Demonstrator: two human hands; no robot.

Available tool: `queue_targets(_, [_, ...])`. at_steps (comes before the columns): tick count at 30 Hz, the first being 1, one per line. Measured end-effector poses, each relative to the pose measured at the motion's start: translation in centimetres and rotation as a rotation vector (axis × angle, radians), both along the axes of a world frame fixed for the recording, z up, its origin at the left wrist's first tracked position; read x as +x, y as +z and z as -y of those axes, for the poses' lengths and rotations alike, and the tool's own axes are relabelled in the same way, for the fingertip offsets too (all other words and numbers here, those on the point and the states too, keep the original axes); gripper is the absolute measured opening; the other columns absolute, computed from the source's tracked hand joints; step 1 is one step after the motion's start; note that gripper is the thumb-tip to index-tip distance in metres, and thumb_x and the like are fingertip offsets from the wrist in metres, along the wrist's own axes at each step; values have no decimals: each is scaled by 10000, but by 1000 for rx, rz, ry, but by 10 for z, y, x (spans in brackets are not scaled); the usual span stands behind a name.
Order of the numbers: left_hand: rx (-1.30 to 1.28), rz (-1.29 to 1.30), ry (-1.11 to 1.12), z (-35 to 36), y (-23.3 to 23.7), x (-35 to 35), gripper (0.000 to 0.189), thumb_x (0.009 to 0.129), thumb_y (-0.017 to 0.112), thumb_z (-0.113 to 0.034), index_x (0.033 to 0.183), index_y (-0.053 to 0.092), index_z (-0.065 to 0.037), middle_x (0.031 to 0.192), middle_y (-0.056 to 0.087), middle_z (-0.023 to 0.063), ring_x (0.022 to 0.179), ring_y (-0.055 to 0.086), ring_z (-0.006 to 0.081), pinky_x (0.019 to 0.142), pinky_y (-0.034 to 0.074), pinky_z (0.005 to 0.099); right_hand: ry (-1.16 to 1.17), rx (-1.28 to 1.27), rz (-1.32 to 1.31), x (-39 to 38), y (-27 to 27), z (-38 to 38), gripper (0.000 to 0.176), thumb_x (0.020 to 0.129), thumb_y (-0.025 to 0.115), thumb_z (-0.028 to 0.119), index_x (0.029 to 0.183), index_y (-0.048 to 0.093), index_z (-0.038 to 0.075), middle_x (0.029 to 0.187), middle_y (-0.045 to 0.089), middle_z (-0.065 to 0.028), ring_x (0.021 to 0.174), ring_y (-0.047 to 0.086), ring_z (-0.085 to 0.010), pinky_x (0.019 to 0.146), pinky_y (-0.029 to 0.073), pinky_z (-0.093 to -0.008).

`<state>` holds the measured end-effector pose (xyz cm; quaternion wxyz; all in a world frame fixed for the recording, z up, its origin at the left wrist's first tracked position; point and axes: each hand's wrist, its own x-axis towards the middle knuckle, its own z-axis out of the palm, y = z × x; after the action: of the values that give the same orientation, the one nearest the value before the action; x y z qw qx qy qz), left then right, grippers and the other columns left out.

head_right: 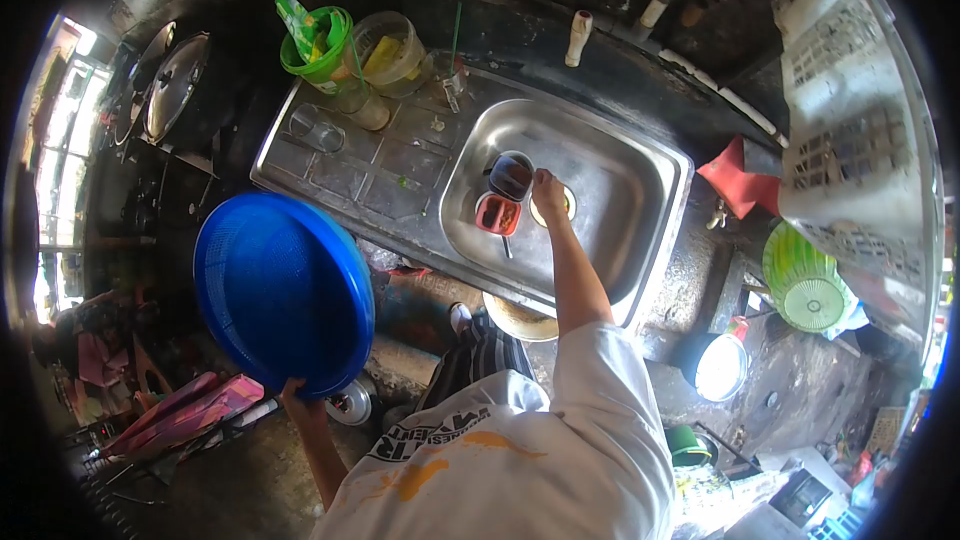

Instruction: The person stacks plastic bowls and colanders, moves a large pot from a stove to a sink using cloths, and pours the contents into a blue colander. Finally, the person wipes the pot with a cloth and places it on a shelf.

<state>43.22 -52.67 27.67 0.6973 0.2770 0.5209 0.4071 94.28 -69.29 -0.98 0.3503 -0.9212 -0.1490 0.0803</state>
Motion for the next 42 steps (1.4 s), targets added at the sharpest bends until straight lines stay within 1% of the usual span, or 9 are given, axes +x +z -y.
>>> queue_targets(2, [23,-2,58,4,15,18,424,601,529,-23,1021,508,33,932,548,86,798,585,225,616,528,320,49,-52,-5,19,7,-14,281,855,452,305,928,641,111,883,621,-190,825,592,-386,732,463,-463])
queue_targets(9, [-28,-11,89,-6,-1,0,468,595,535,-18,1059,501,31,984,554,82,925,551,230,819,474,340,166,-167,-49,37,26,-37,233,821,497,265,853,665,107,833,624,-203,822,597,-385,730,480,-444])
queue_targets(13, [-73,3,105,-10,-20,-17,464,598,540,-18,1058,506,33,1011,550,82,946,541,226,857,452,344,146,-124,11,39,43,-39,176,806,502,173,818,658,92,813,616,-217,806,595,-393,710,481,-442])
queue_targets(18, [-96,-18,146,-7,-21,-13,473,600,541,-12,1069,507,40,1031,545,95,952,539,240,856,453,353,240,-94,204,36,93,-51,207,799,477,124,709,628,14,547,584,-158,572,613,-332,588,498,-392])
queue_targets(21, [-91,-25,155,-5,-9,6,475,600,539,-8,1071,506,43,1035,544,100,960,539,246,861,456,363,320,-90,94,22,138,-72,188,766,513,147,745,637,7,734,610,-220,710,603,-387,673,496,-443])
queue_targets(24, [-97,9,139,-6,-13,6,479,601,535,-7,1076,503,44,1044,541,103,974,538,248,869,459,375,390,14,87,3,160,-108,215,749,500,143,670,631,-9,644,587,-227,652,615,-364,628,494,-408])
queue_targets(28, [-108,74,112,-7,-24,-3,496,602,529,-5,1094,494,46,1048,540,107,986,536,251,876,460,385,346,25,-192,-9,146,-165,274,807,448,126,698,612,-64,583,615,-180,570,656,-244,580,524,-328])
queue_targets(34, [-136,33,153,1,-18,-7,503,607,525,-9,1106,489,47,1055,541,107,991,536,254,876,462,383,277,302,-333,-18,124,-204,305,856,456,148,736,582,-102,642,620,-184,589,658,-268,525,517,-310])
queue_targets(42, [-151,75,159,6,-15,-11,518,612,533,1,1124,478,45,1083,550,117,1006,535,274,901,450,404,594,-250,-19,-2,85,-67,150,783,543,177,812,661,88,831,636,-157,807,611,-332,723,485,-417])
